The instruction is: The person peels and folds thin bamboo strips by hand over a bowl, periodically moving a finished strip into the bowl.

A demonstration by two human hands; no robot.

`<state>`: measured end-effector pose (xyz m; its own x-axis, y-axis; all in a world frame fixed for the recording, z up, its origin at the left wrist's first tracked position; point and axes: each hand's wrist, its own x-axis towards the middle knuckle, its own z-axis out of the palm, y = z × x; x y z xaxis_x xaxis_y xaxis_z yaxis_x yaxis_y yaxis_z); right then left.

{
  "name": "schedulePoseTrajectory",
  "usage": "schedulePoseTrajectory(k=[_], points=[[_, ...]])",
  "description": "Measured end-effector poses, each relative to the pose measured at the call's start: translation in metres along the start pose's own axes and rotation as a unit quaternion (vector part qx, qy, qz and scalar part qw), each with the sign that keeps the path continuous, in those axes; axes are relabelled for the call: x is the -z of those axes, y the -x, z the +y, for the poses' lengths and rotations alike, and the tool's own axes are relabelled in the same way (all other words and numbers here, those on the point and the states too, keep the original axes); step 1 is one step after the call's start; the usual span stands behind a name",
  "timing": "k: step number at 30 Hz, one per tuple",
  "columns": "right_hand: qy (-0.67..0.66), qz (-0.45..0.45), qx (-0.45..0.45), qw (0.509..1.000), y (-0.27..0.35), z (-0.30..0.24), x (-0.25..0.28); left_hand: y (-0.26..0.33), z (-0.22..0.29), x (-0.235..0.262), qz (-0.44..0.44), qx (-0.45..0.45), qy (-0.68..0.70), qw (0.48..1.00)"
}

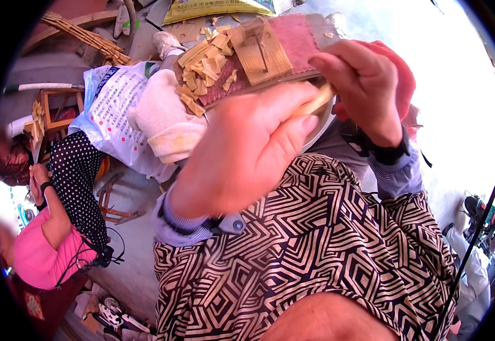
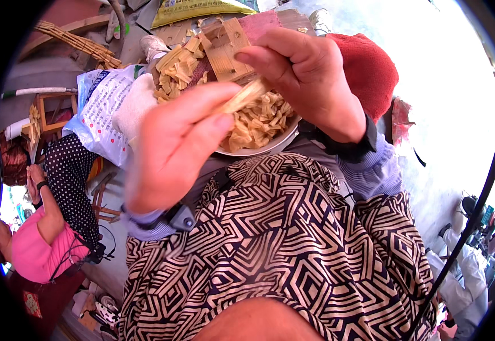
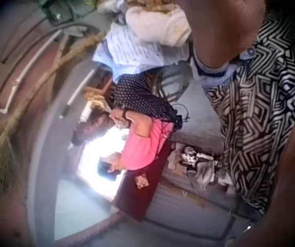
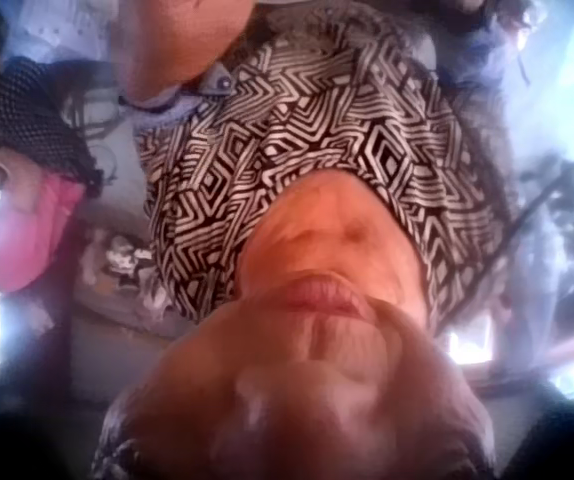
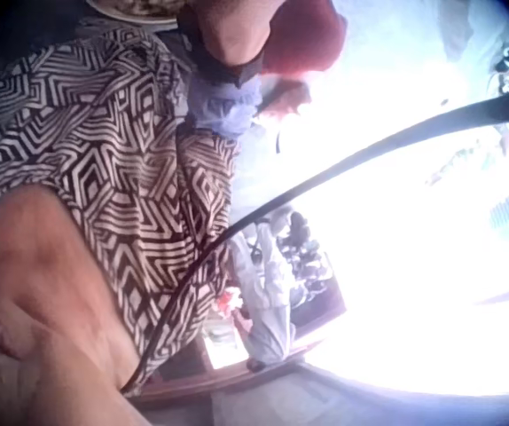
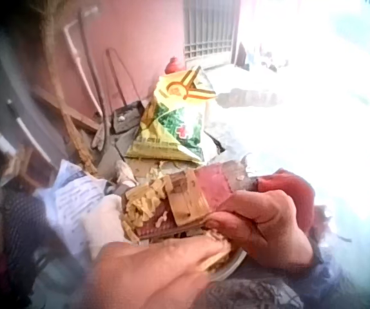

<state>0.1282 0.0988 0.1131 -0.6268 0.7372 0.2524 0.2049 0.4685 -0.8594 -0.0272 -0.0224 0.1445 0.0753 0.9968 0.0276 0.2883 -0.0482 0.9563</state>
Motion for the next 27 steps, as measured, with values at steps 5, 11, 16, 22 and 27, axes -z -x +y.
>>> schedulePoseTrajectory(k=[5,11,16,22,27], points=[[-0.291,-0.274,0.042,0.916,0.001,-0.029,0.026,-0.020,0.033,0.024,-0.004,-0.103,-0.059,0.993],[-0.437,-0.117,-0.189,0.872,0.030,0.019,-0.013,-0.030,-0.062,-0.031,0.017,0.076,0.391,0.917],[-0.022,0.053,-0.061,0.996,0.033,0.059,-0.045,-0.021,-0.087,-0.066,0.034,0.127,0.429,0.894],[0.158,0.066,0.025,0.985,0.032,0.067,-0.047,-0.018,-0.116,-0.062,0.031,0.179,0.477,0.860],[0.179,0.012,0.050,0.982,0.035,0.066,-0.043,-0.011,-0.131,-0.048,-0.025,0.258,0.538,0.802]])
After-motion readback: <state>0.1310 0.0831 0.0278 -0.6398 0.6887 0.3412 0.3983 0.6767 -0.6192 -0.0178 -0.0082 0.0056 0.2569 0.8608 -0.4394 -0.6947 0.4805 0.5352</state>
